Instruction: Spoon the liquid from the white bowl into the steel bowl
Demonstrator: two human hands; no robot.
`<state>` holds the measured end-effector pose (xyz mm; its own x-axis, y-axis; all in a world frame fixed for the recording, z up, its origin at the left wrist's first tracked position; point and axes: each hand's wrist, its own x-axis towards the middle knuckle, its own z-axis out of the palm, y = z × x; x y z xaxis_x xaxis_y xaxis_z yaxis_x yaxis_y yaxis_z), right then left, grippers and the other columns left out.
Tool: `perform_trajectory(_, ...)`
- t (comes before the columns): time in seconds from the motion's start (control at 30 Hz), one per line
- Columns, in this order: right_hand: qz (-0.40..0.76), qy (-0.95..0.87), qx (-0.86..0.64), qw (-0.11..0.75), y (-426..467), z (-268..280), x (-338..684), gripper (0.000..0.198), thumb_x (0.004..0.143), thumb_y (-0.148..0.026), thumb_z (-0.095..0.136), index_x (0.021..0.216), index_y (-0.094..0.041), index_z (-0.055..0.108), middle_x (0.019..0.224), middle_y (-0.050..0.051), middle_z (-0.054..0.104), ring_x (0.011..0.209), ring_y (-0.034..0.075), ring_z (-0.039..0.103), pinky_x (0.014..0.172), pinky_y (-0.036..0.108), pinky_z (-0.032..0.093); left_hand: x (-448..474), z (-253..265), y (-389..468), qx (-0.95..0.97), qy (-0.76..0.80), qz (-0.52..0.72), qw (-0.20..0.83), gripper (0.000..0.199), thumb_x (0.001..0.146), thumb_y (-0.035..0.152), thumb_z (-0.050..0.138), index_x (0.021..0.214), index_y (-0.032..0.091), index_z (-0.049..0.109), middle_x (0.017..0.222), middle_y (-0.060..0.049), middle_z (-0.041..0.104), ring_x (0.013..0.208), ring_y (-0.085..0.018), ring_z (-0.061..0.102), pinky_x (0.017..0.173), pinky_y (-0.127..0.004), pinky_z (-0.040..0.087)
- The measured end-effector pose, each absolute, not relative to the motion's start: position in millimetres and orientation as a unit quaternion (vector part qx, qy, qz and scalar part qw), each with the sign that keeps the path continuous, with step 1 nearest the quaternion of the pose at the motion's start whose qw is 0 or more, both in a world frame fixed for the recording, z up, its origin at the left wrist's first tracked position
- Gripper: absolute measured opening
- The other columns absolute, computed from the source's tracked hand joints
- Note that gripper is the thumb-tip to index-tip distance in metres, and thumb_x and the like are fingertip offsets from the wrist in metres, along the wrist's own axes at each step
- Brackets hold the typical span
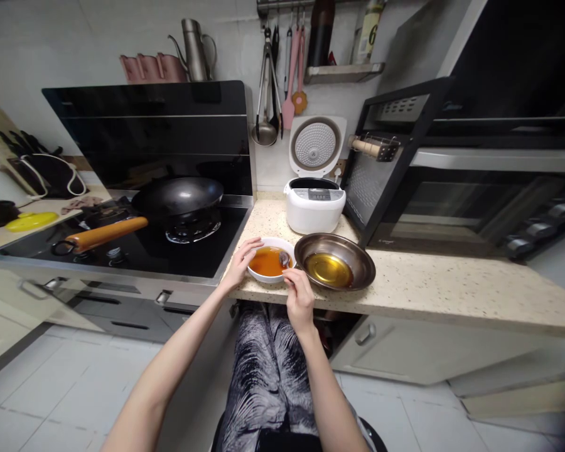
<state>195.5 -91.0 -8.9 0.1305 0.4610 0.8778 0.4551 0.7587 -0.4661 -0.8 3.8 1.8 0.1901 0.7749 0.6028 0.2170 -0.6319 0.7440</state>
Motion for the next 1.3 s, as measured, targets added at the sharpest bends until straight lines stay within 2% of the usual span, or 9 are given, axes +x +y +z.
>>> perform_trajectory(0.4,0.101,-0.562,-0.373,0.732,-91.9,-10.5,194.1,0.016,0.102,-0.021,0.052,0.095,-0.021,0.067,0.093,0.004,0.070,0.090,0.017,0.068,0.085,0.033,0.056,-2.5,-1.0,6.3,0.724,0.341,0.539,0.263,0.035,0.101,0.038,0.052,0.120,0.021,0.075,0.143,-0.011,0.063,0.139,-0.029,0.054,0.125,-0.050,0.033)
perform_trajectory(0.9,0.093,-0.544,-0.353,0.756,-99.3,-7.5,194.5,0.016,0.101,-0.017,0.054,0.093,-0.021,0.067,0.093,0.004,0.072,0.090,0.016,0.069,0.086,0.033,0.056,-3.2,-2.1,7.8,0.726,0.342,0.537,0.260,0.034,0.101,0.038,0.052,0.121,0.021,0.075,0.143,-0.011,0.063,0.140,-0.029,0.053,0.125,-0.051,0.033)
perform_trajectory(1.3,0.066,-0.508,-0.359,0.780,-107.8,6.4,208.8,0.015,0.101,-0.022,0.054,0.093,-0.021,0.067,0.094,0.005,0.071,0.090,0.018,0.070,0.085,0.037,0.057,-3.0,0.0,6.0,0.730,0.344,0.531,0.258,0.034,0.101,0.038,0.051,0.120,0.022,0.075,0.144,-0.010,0.062,0.141,-0.029,0.053,0.125,-0.051,0.032)
